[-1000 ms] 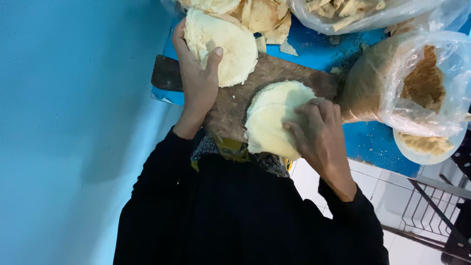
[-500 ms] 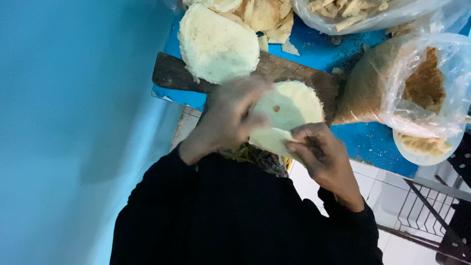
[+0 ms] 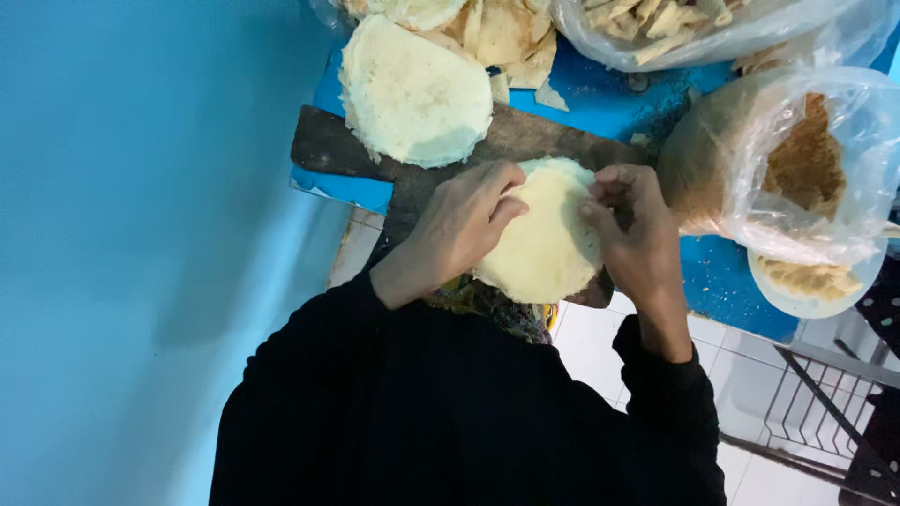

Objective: The person peels the thin outer skin off round flat cassava cakes by hand, tearing the skin away in pieces and setting the peeled cakes on a wooden board. Discarded peels accumulate on the blue work table beside bags of scraps.

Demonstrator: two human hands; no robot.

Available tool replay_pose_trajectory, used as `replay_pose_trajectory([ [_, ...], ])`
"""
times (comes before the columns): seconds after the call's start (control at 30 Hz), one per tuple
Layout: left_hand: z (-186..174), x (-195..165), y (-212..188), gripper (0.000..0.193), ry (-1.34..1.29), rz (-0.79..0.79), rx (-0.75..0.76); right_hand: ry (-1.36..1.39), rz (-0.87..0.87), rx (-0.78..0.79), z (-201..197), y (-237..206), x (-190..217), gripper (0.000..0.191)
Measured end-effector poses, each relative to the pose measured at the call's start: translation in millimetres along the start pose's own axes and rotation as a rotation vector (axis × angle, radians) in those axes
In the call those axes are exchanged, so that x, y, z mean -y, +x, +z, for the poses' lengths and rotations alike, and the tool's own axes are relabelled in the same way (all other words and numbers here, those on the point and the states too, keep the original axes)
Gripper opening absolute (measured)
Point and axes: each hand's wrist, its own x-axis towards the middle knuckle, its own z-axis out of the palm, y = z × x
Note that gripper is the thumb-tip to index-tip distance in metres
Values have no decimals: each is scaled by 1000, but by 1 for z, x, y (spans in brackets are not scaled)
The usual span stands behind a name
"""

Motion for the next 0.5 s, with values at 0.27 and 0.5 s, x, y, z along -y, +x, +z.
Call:
replay_pose_trajectory([
  [0.27, 9, -2, -3, 23, 55, 36, -14, -98, -49, -86, -2, -7, 0, 28],
  [0.5, 13, 5, -5, 35, 149, 41, 1, -552, -272, -72, -2, -13, 16, 24],
])
